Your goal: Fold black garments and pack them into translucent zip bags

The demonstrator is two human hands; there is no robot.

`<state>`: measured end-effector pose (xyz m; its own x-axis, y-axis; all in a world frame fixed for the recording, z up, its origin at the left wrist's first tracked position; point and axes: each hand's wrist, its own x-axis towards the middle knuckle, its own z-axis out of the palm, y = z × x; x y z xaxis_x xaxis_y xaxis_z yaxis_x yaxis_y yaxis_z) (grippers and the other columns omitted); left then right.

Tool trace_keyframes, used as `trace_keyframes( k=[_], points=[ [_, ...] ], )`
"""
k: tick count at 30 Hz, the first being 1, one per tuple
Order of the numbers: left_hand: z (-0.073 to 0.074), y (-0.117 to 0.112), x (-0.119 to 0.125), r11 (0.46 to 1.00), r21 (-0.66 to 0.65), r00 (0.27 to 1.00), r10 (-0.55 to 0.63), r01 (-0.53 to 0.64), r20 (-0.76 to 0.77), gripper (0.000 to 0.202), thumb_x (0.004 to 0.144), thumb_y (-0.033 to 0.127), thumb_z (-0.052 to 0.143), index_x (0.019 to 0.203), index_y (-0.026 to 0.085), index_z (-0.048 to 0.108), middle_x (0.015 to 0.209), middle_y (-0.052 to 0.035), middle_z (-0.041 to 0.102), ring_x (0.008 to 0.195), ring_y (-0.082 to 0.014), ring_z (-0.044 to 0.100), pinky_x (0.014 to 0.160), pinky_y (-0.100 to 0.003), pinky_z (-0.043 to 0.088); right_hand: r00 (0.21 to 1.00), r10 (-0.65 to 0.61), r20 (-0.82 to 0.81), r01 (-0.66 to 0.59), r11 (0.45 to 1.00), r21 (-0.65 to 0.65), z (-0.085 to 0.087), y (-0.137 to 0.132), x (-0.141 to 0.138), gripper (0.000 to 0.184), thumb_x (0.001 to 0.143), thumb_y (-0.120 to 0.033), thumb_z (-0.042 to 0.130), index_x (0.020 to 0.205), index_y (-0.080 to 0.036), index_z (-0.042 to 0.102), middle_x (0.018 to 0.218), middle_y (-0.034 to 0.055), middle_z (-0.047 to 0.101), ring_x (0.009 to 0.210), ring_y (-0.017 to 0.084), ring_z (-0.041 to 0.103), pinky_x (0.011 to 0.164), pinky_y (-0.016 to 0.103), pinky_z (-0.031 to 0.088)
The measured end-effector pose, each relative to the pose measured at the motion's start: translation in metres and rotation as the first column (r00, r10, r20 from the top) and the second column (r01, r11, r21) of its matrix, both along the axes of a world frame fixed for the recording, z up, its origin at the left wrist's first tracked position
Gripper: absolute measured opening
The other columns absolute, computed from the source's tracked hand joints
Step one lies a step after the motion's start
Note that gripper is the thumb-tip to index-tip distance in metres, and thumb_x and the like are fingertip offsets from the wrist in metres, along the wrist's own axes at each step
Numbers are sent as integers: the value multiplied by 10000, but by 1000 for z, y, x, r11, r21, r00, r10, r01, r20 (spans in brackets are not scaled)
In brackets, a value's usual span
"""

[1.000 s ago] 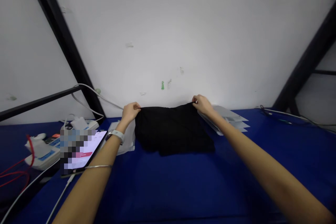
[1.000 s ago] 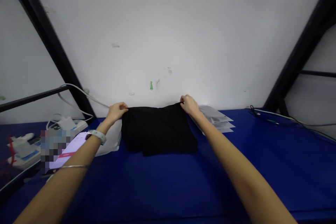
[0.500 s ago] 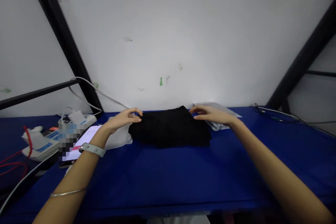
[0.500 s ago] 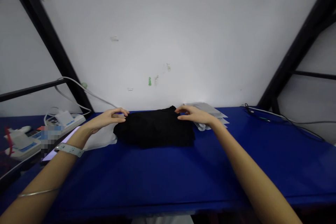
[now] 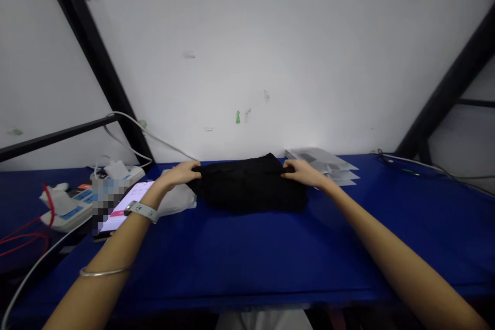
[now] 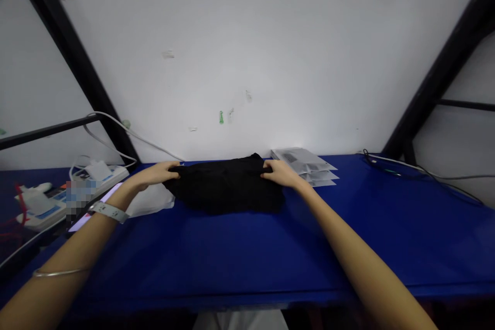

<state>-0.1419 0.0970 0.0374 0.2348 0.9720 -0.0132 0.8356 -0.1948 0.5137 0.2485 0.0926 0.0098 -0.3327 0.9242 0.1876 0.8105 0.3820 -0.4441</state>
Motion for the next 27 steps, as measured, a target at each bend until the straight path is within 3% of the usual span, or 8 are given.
trace_keyframes(
  k=[4,8,13,17,19,22,24,27],
  points=[
    [30,0,-9,992,-71,979,117,-106,167,301,618,326,585,884,188,551,690,7,586,672,-172,567,565,-245,421,913,-92,-397,14,980,-197,7,-9,-7,160,769,-309,633,871,-205,567,845,38,600,778,180,567,647,291,439],
    [53,7,7,954,135,964,263,-266,41,326,658,260,604,967,182,534,768,-32,607,710,-184,586,572,-248,420,836,-222,-501,73,951,-299,-3,-12,-15,405,749,-342,666,1114,-213,546,841,27,583,749,174,563,649,307,456],
    [59,6,77,915,368,900,293,-166,-322,402,711,170,590,1107,155,520,992,-151,642,937,-285,627,708,-315,462,828,-222,-514,127,968,-214,-24,-11,-20,521,760,-362,644,1234,-216,486,998,53,585,848,183,577,736,317,478],
    [43,-2,136,958,287,923,129,-22,-362,508,712,132,612,1203,139,484,1087,-186,628,984,-307,628,745,-342,484,836,-231,-498,196,973,-123,-30,-12,-21,489,773,-346,620,1227,-211,495,1054,79,583,924,204,579,816,352,474],
    [32,-6,152,993,72,955,-73,98,-288,615,676,198,694,1244,143,466,1103,-178,629,894,-281,650,684,-322,499,836,-236,-495,212,972,-106,-31,-12,-22,480,771,-339,613,1219,-209,497,1049,81,580,903,203,585,810,358,477],
    [21,-8,155,929,-205,950,-312,309,17,665,689,333,711,1276,151,457,1031,-132,661,767,-211,651,591,-272,499,838,-241,-490,214,970,-111,-31,-11,-22,479,774,-339,600,1222,-211,491,1037,75,577,905,203,586,815,361,476],
    [19,-7,142,915,-180,920,-317,361,232,530,759,380,632,1221,150,510,992,-109,673,784,-182,646,602,-249,500,831,-257,-493,235,966,-107,-30,-11,-22,478,781,-343,585,1229,-204,488,1039,76,578,920,206,580,825,366,472],
    [21,0,111,991,-22,944,-119,132,307,315,804,345,552,1043,146,602,948,-98,677,784,-163,643,610,-232,489,814,-274,-511,263,960,-97,-28,-10,-22,470,801,-346,553,1237,-187,482,1063,84,567,914,202,571,815,360,475]
  ],
)
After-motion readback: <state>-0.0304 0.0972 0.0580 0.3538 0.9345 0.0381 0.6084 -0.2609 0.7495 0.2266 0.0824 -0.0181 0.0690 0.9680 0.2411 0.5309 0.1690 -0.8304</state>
